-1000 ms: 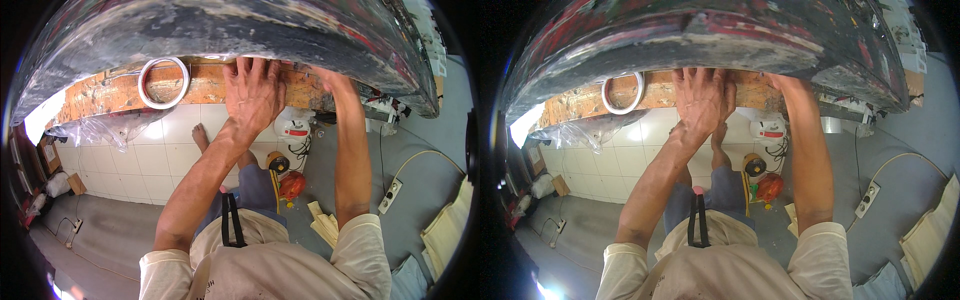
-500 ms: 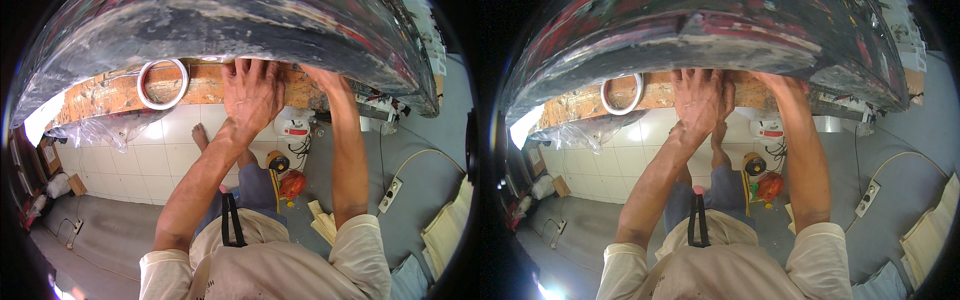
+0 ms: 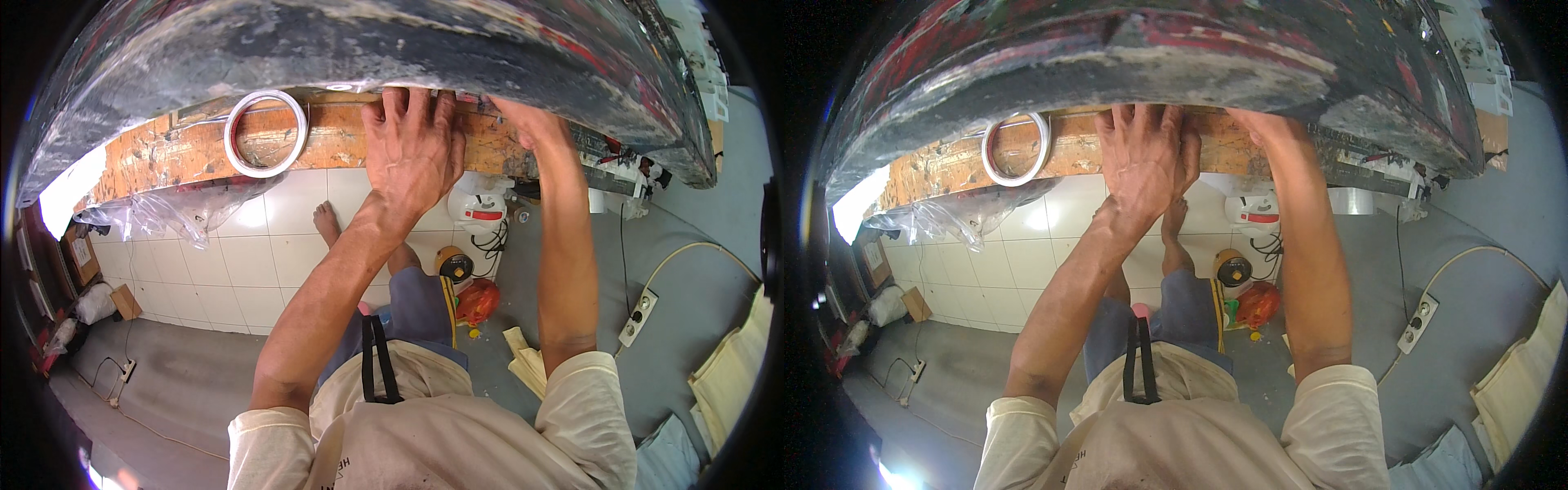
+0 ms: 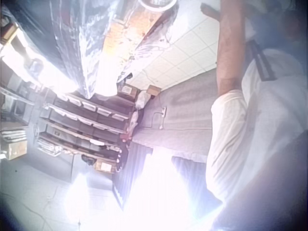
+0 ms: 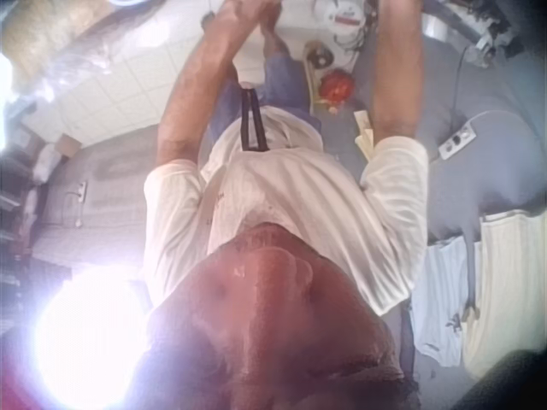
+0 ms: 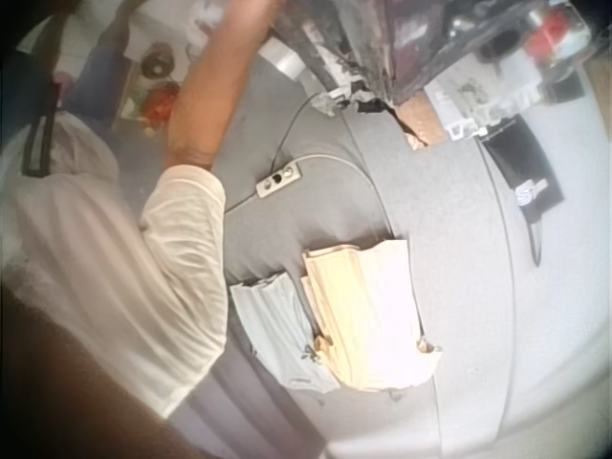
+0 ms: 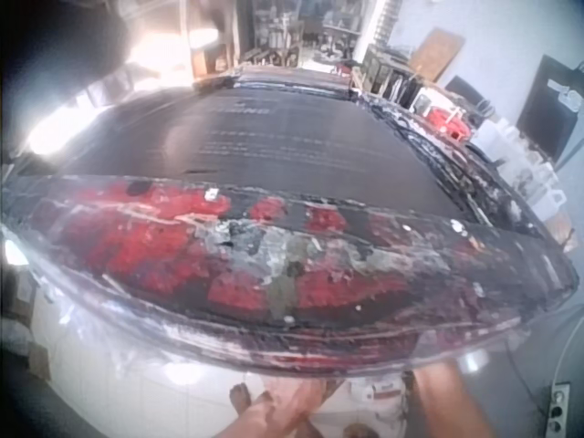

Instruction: The person applies tape to the edges of a screen printing frame using a roll of tape and a small blade to cut the strips.

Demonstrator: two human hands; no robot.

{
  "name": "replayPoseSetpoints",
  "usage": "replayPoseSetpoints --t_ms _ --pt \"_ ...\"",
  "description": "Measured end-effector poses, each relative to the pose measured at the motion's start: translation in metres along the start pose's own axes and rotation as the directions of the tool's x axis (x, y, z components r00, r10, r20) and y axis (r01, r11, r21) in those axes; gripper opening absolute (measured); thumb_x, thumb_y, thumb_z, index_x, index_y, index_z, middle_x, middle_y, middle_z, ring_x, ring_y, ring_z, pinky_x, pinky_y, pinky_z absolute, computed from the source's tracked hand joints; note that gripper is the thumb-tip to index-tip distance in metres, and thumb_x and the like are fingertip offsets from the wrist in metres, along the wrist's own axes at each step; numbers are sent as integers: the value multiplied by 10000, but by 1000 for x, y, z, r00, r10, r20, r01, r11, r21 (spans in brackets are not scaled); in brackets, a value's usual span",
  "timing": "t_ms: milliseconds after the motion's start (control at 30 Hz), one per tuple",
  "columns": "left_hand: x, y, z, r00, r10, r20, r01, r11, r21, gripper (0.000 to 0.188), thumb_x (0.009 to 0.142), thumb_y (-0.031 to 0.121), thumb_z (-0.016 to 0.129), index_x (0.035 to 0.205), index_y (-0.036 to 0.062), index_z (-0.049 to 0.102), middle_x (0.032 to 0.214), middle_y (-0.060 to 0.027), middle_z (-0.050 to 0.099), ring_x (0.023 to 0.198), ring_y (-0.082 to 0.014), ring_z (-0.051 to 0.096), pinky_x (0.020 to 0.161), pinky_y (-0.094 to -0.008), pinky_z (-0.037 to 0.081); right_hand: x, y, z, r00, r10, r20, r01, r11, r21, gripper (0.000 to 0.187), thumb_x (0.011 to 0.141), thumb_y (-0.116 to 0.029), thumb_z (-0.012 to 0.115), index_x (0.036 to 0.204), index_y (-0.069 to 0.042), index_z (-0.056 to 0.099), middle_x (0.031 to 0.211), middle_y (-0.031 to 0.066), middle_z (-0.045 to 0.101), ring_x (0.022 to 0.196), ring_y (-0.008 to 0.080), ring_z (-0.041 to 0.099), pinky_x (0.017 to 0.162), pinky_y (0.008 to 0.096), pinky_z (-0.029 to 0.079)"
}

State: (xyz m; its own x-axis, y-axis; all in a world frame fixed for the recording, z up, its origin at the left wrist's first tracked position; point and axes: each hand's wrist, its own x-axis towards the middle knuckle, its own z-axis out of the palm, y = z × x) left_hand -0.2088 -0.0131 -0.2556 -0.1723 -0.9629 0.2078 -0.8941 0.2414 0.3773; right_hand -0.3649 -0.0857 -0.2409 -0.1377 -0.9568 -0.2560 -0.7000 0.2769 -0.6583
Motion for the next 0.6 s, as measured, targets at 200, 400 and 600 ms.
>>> replayPoseSetpoints --t_ms 200,400,600 --pt "1 1 0 1000 7 -30 -7 1000 -4 372 827 267 584 1138 65 618 1132 -111 467 1041 -297 412 833 -467 342 5 -7 -11 967 187 174 -186 982 -25 296 879 -273 628 1093 -75 576 630 27 538 371 128 344 317 287 249" --pt "2 1 2 997 -8 -77 3 998 -63 309 799 234 610 1049 57 655 1136 -139 475 1073 -333 431 838 -486 330 -10 -19 -7 981 192 8 -190 963 193 176 870 -259 654 899 -90 615 618 -28 482 457 75 326 357 270 164" --pt "4 4 -4 1000 -30 -5 30 998 -55 371 799 234 603 1131 69 611 1158 -136 481 1081 -324 435 838 -493 344 -23 -18 -14 854 518 -48 -414 733 539 214 878 -268 657 992 -97 600 761 -13 538 562 78 411 416 269 247"
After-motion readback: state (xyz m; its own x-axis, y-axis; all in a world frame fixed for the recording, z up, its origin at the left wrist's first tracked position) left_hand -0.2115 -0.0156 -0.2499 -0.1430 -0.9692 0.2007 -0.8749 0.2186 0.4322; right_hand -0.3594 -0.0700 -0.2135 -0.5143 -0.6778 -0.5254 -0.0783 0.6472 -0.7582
